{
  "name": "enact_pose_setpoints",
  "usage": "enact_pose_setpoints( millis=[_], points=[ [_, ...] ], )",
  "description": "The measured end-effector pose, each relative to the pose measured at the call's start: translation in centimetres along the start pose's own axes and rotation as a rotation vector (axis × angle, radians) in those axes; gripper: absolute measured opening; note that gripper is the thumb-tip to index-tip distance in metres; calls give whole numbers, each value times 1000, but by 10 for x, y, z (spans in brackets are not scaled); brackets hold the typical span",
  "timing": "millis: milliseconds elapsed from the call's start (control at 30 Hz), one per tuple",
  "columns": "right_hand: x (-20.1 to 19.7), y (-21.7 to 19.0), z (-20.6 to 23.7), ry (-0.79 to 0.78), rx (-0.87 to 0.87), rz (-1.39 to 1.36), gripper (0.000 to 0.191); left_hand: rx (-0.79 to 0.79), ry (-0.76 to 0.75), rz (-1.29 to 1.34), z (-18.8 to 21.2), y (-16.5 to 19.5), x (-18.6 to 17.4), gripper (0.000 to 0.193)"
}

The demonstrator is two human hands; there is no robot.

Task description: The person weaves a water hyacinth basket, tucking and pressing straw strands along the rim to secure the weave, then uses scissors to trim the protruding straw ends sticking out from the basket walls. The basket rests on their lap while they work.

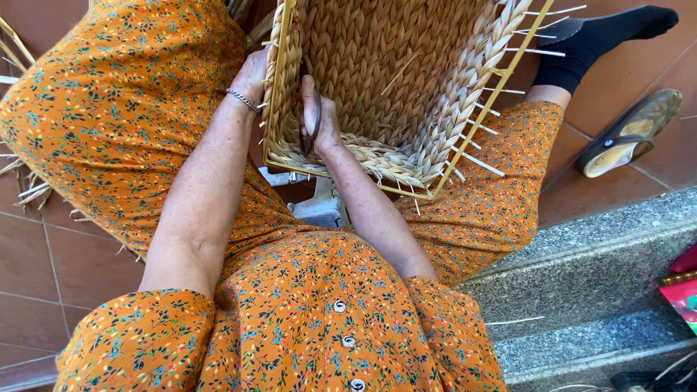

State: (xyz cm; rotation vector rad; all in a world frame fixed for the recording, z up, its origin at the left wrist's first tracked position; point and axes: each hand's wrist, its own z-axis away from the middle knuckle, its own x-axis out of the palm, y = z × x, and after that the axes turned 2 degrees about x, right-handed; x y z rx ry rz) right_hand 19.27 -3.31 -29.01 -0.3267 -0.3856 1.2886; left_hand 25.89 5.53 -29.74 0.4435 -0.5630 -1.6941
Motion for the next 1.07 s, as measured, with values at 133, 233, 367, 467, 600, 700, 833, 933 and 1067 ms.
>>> enact_pose_setpoints(
  millis=[133,233,367,467,600,700,833,933,1067],
  points=[
    [-4,0,2,-14,41,-31,72,-25,10,-9,2,0,0,44],
    [-9,-3,4,-92,123,-91,86,-104,49,35,1,1,1,46],
    [-15,-8,7,-219,265,-188,102,-43,15,51,1,0,1,43],
    [-16,-10,7,-255,294,-161,107,-36,9,84,0,-2,1,43],
    [-13,-11,6,-159,230,-32,105,-90,44,24,-1,-2,1,45],
    [-5,-9,7,-86,65,96,100,-58,15,51,-1,-1,1,44],
    [1,-7,8,18,-147,340,94,28,-5,-39,-1,0,1,44],
    [0,-3,5,113,-382,487,93,1,6,-22,-1,-1,1,44],
    [1,3,3,100,-290,345,88,34,4,-95,-1,-1,-1,46]
  ],
)
